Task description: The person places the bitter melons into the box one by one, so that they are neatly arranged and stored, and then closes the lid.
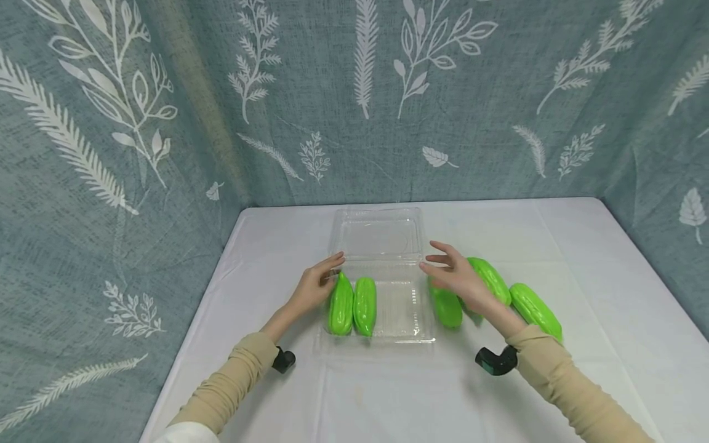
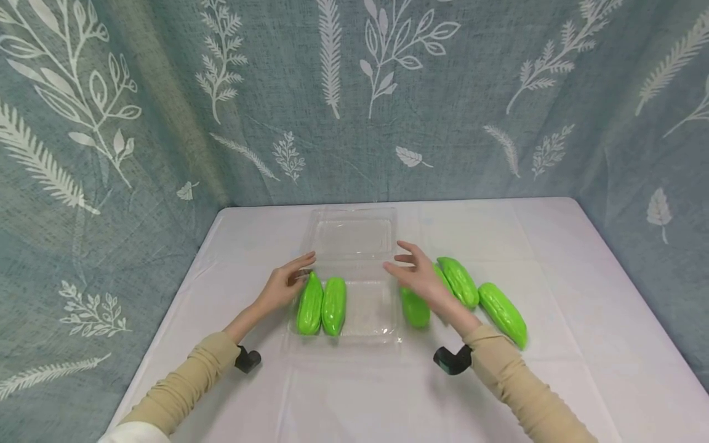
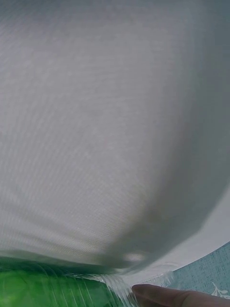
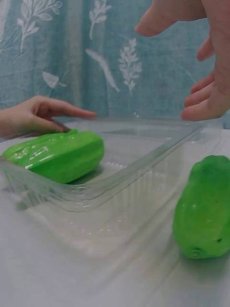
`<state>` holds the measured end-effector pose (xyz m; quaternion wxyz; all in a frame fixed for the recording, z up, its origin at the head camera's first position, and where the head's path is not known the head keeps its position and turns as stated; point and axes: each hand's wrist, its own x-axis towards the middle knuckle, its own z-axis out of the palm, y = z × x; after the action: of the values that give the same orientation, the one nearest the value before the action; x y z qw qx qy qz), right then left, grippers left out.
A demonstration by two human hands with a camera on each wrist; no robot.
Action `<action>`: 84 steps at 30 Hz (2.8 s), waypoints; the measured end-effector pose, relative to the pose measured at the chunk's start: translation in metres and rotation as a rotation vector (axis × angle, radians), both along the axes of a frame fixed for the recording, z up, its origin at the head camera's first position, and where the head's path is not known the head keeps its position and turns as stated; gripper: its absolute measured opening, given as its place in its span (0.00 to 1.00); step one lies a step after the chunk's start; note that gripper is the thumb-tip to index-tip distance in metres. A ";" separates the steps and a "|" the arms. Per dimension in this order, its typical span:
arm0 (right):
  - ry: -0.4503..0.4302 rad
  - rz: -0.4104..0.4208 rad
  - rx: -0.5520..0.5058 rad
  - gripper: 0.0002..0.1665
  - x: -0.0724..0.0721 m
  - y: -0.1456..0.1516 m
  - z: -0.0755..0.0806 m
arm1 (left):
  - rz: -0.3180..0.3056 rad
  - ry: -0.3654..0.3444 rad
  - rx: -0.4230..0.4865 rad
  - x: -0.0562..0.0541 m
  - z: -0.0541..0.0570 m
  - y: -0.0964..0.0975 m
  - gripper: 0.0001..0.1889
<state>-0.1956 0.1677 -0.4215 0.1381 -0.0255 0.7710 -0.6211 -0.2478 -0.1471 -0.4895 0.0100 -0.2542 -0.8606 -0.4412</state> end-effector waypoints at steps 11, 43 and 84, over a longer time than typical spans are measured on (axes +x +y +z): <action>0.010 -0.049 -0.003 0.44 0.001 0.027 0.000 | 0.001 0.010 0.004 -0.002 -0.001 0.000 0.25; 0.052 -0.188 0.172 0.49 0.001 0.114 0.017 | -0.010 0.015 0.018 -0.003 -0.002 0.000 0.25; -0.013 -0.215 0.371 0.50 0.012 0.169 -0.004 | -0.013 0.001 0.021 -0.002 -0.003 -0.002 0.24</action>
<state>-0.1836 0.3369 -0.4255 0.0783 0.0867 0.8696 -0.4798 -0.2496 -0.1487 -0.4923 0.0103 -0.2601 -0.8543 -0.4500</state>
